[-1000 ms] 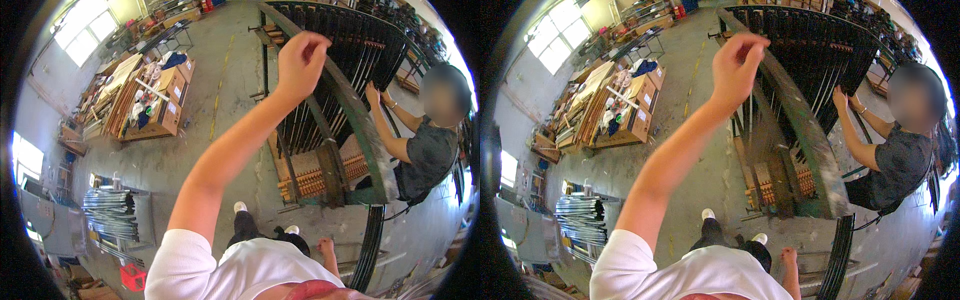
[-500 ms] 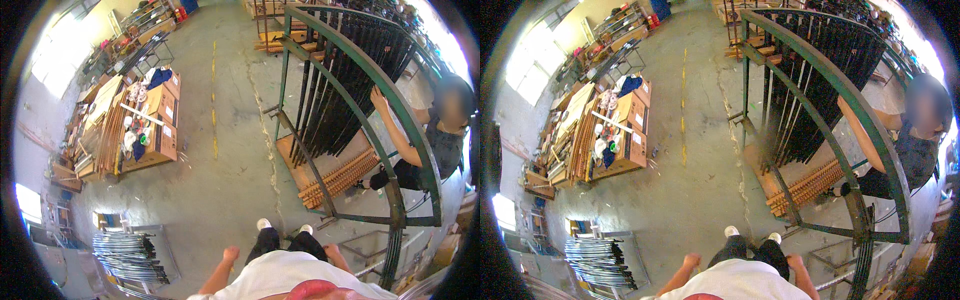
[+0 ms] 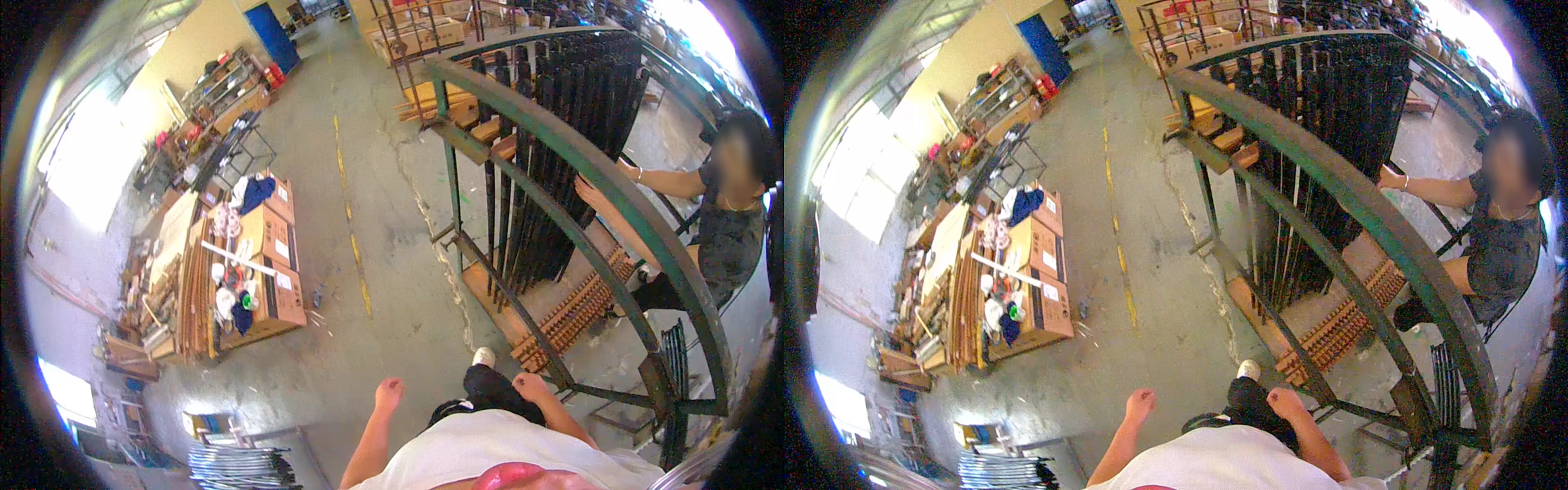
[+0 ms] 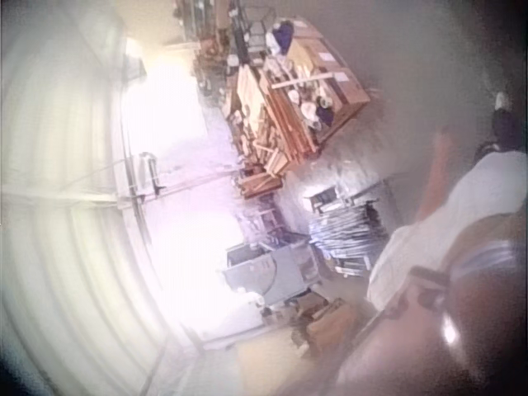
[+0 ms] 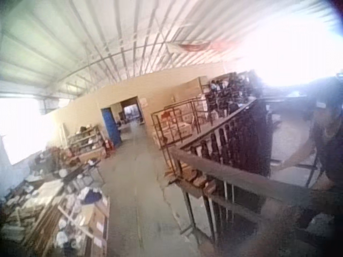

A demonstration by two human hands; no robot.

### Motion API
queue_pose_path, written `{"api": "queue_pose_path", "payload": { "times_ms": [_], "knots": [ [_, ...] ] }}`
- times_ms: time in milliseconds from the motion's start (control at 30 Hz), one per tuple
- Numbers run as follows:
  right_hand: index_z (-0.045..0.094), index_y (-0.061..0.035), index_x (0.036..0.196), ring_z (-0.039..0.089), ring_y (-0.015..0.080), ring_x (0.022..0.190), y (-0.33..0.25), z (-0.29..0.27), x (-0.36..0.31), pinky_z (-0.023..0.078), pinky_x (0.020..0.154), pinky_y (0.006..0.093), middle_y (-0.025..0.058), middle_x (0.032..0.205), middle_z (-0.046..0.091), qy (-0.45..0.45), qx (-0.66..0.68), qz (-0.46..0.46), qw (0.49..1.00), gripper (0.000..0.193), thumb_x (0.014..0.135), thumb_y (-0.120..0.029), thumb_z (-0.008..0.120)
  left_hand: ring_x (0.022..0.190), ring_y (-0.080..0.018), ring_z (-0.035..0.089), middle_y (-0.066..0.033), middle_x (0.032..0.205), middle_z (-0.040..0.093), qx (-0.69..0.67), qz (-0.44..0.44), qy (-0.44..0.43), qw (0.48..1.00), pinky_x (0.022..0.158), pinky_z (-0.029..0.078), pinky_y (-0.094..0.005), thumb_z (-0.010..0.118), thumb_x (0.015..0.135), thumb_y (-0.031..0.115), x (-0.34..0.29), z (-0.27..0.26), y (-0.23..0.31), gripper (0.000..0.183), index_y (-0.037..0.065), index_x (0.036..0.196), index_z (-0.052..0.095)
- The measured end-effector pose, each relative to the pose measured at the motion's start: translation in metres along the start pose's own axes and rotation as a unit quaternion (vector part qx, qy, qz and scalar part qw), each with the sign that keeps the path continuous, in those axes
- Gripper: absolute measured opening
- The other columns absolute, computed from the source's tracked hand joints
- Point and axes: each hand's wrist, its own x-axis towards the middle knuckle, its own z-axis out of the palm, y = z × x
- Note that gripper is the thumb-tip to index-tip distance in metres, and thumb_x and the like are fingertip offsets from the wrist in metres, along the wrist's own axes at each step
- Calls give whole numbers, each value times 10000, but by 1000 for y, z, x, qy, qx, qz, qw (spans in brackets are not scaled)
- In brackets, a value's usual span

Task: The person moves a large metal frame, picks up long toothed wooden spacers, and then uses their hands to bundle or organize a group of long black metal poles resting on a wooden support.

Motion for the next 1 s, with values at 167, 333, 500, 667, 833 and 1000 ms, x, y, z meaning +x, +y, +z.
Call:
{"api": "queue_pose_path", "payload": {
  "times_ms": [167,333,500,667,833,1000],
  "knots": [
    [595,-87,796,571,302,755,-28,-24,34,451,665,379,123,800,599,45,81,-1,996,159,740,-219,525,703,-235,602,-112,778,627,116,64,-76,988,647,467,-327,539,746,238,67,-9,66,268,48,929,588],
    [593,-92,817,568,302,770,-30,-37,50,444,661,394,126,807,598,45,20,23,999,176,733,-233,529,746,-229,606,-117,797,628,122,63,-90,986,665,467,-330,543,746,269,106,4,99,251,74,889,608],
    [589,-107,847,564,302,790,-48,-43,66,445,677,399,124,828,596,20,37,58,997,204,735,-264,524,761,-225,608,-101,815,630,189,-44,-170,966,673,469,-353,543,745,307,121,16,63,239,114,852,635],
    [603,-105,848,578,284,783,-95,-26,107,454,680,379,104,829,610,70,44,84,993,212,740,-273,530,775,-223,606,-87,814,632,227,-12,-172,959,695,465,-351,547,743,311,204,-18,-42,239,133,873,640],
    [587,-122,839,571,306,762,-155,-21,139,454,662,397,114,816,604,61,96,75,991,203,731,-284,529,819,-182,587,-81,851,623,201,98,-288,931,734,450,-296,569,751,339,221,-83,127,336,93,978,596],
    [572,-98,854,572,304,786,-241,-24,174,457,684,383,112,846,607,61,65,33,996,200,759,-262,510,922,-139,509,-48,1002,560,22,98,-551,828,825,392,-270,536,821,247,231,-100,211,321,59,1080,522]
  ]
}}
